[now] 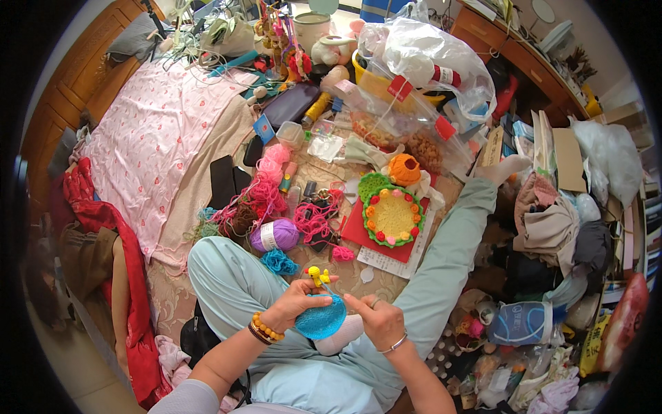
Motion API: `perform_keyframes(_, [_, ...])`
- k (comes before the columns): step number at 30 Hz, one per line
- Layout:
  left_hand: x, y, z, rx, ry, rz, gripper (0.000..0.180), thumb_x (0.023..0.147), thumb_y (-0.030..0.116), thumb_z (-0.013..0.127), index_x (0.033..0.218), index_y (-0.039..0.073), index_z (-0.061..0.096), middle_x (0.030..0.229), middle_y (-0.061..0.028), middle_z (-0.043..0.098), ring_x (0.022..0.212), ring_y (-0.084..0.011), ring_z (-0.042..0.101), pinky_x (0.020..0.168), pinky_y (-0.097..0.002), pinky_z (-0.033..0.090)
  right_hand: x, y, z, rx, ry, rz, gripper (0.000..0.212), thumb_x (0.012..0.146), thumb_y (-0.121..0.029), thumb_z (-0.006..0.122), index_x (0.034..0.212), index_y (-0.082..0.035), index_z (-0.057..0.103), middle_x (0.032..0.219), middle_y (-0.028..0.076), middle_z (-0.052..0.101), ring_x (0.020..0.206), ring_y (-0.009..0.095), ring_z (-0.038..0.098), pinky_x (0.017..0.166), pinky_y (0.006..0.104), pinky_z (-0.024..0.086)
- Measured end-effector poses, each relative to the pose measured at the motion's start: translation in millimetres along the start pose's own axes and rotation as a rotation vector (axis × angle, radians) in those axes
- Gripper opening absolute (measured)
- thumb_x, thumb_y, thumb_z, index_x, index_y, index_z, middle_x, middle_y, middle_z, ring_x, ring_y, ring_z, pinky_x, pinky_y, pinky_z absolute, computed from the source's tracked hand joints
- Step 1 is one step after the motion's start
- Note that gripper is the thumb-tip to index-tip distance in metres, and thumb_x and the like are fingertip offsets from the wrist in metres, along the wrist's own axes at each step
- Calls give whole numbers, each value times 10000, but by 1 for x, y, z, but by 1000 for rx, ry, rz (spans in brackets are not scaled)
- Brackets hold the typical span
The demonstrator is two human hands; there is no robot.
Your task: The person is crocheting a small blue and yellow object using a hook and yarn. They use scissors to cut yarn, pick up small yellow yarn pieces by hand, and handle a small brown crocheted item while sitting on the floor.
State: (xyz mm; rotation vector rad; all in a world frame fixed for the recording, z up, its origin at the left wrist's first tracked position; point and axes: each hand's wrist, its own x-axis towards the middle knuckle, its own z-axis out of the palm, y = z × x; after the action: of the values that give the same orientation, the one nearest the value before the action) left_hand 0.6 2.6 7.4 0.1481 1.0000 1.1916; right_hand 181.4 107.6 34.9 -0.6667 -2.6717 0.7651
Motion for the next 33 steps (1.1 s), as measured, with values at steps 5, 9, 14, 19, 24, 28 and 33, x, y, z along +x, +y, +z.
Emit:
perform_keyframes(5, [-5, 8, 3, 7, -25, 2, 386, 768, 42, 654, 1144, 50, 568, 907, -6, 615, 766, -76, 591, 694, -221, 491, -2, 10, -8, 409, -83, 52, 405, 733, 29, 545, 1084, -158, 624, 702, 72, 600, 547, 158, 540, 491, 269, 443])
perform_keyframes(9, [4, -4, 0, 436, -67, 341, 346, 753, 42, 659, 1093, 66, 603, 941, 1, 623, 784, -79, 573, 714, -242, 472, -1, 5, -4, 811, -249, 408, 312, 810, -3, 529, 1084, -118, 623, 674, 40, 583, 528, 84, 497, 449, 229, 400])
perform_keyframes(14, [6, -17, 4, 1169, 194, 702, 383, 745, 25, 648, 1118, 63, 569, 904, -11, 631, 796, -94, 566, 714, -241, 452, 3, -2, 22, 1563, -173, 918, 274, 869, -21, 481, 1124, -22, 578, 699, 48, 578, 479, 41, 424, 410, 186, 319])
perform_keyframes(19, [4, -5, 10, 122, 20, 219, 590, 770, 47, 652, 1301, 32, 395, 856, -18, 622, 750, -65, 573, 697, -212, 466, 2, -13, 19, 1231, -46, 708, 271, 856, -36, 514, 1119, -41, 582, 704, 27, 577, 506, 71, 469, 429, 215, 360])
perform_keyframes(24, [-1, 7, 4, 16, -20, 39, 547, 762, 41, 652, 1267, 37, 442, 849, -14, 620, 739, -73, 590, 675, -205, 480, 4, -6, 1, 194, 77, 73, 327, 782, 2, 555, 1085, -107, 611, 692, 58, 580, 544, 171, 540, 477, 286, 441])
perform_keyframes(28, [-2, 13, 0, 54, -50, 13, 484, 764, 40, 649, 1224, 42, 495, 850, -17, 621, 738, -78, 594, 673, -209, 486, 5, -1, -12, 41, -25, 8, 370, 746, 15, 564, 1063, -165, 627, 691, 83, 573, 563, 207, 549, 484, 298, 444])
perform_keyframes(33, [-6, 17, 4, 46, -108, -9, 401, 788, 39, 620, 1180, 30, 534, 880, -16, 622, 749, -69, 592, 690, -215, 489, -1, 15, -12, 558, -149, 83, 319, 789, -1, 548, 1073, -125, 621, 685, 56, 581, 500, 121, 498, 440, 250, 400])
